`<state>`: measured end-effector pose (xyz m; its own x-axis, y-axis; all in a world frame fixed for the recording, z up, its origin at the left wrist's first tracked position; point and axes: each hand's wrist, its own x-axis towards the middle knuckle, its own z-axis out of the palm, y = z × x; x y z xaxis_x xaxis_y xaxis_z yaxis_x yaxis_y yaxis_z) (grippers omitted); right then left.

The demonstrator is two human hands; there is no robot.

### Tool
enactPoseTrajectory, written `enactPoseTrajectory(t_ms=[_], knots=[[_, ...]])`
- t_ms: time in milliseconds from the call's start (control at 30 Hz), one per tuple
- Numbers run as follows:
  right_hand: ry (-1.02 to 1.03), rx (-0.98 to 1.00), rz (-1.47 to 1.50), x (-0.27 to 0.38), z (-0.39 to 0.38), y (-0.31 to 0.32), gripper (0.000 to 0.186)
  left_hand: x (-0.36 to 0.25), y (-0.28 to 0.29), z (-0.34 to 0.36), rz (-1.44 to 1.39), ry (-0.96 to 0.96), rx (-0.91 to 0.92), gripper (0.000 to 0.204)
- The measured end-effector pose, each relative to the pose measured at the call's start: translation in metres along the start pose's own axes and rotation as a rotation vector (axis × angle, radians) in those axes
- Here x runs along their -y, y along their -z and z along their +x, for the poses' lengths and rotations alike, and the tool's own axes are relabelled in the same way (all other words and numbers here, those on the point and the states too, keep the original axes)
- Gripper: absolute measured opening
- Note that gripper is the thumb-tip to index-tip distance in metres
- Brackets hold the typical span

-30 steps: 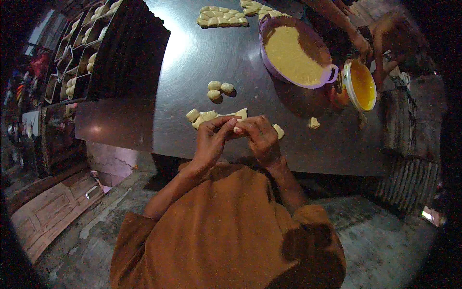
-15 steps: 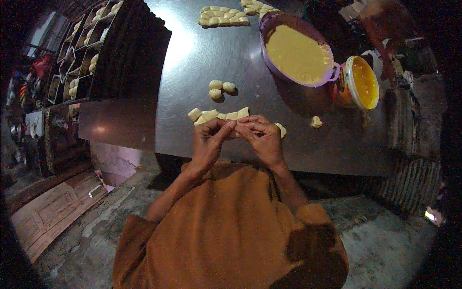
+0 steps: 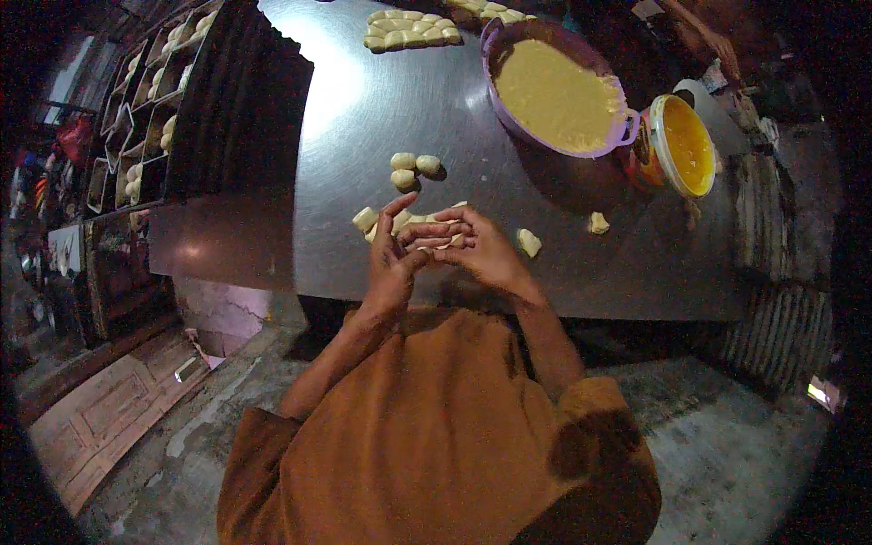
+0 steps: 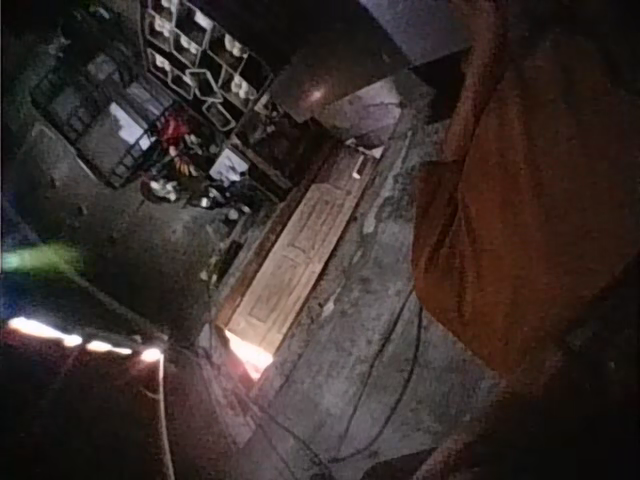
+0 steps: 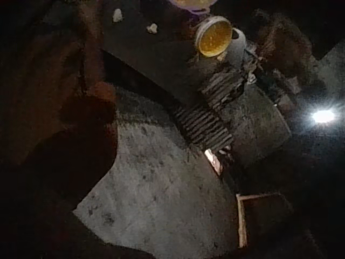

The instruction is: The person picks up pieces of dough, fills them with a yellow paste from a container, and rolls or folds them into small round buns before placing them into metal baking trays.

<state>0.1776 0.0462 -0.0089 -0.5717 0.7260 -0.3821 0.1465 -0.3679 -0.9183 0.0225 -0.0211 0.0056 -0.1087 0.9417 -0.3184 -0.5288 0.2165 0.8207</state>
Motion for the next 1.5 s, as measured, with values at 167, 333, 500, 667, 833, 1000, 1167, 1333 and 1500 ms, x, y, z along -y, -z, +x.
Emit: enactPoseTrajectory(t_ms=[167, 333, 500, 667, 833, 1000, 1167, 1333, 1500], knots=[[0.120, 0.053, -0.239, -0.021, 0.019, 0.003, 0.032, 0.008, 0.016, 0.018, -0.196, -0.016, -0.048, 0.073], [0.263, -0.180, -0.988, -0.009, 0.061, 0.009, 0.026, -0.010, 0.051, 0.031, -0.196, -0.163, -0.171, 0.053], [0.752, -0.428, -1.334, -0.056, 0.109, 0.019, 0.025, -0.026, 0.114, 0.028, -0.214, -0.247, -0.329, 0.039], [0.653, -0.351, -1.175, -0.043, 0.101, 0.011, 0.039, -0.026, 0.171, 0.015, -0.058, -0.328, -0.460, 0.035], [0.590, -0.237, -1.150, -0.022, 0.123, 0.025, 0.074, -0.023, 0.197, 0.009, -0.203, -0.208, -0.575, 0.034], [0.599, -0.044, -1.305, -0.014, 0.153, 0.018, 0.074, -0.023, 0.205, 0.009, -0.105, -0.172, -0.590, 0.031], [0.664, 0.039, -1.483, -0.025, 0.150, 0.006, 0.054, -0.008, 0.247, 0.009, -0.093, -0.094, -0.623, 0.024], [0.684, -0.051, -1.571, -0.006, 0.131, -0.016, 0.054, 0.003, 0.243, -0.006, 0.355, -0.101, -0.864, 0.025], [0.610, 0.026, -1.632, -0.033, 0.151, 0.001, 0.050, 0.008, 0.265, -0.003, 0.568, -0.453, -0.927, 0.030]])
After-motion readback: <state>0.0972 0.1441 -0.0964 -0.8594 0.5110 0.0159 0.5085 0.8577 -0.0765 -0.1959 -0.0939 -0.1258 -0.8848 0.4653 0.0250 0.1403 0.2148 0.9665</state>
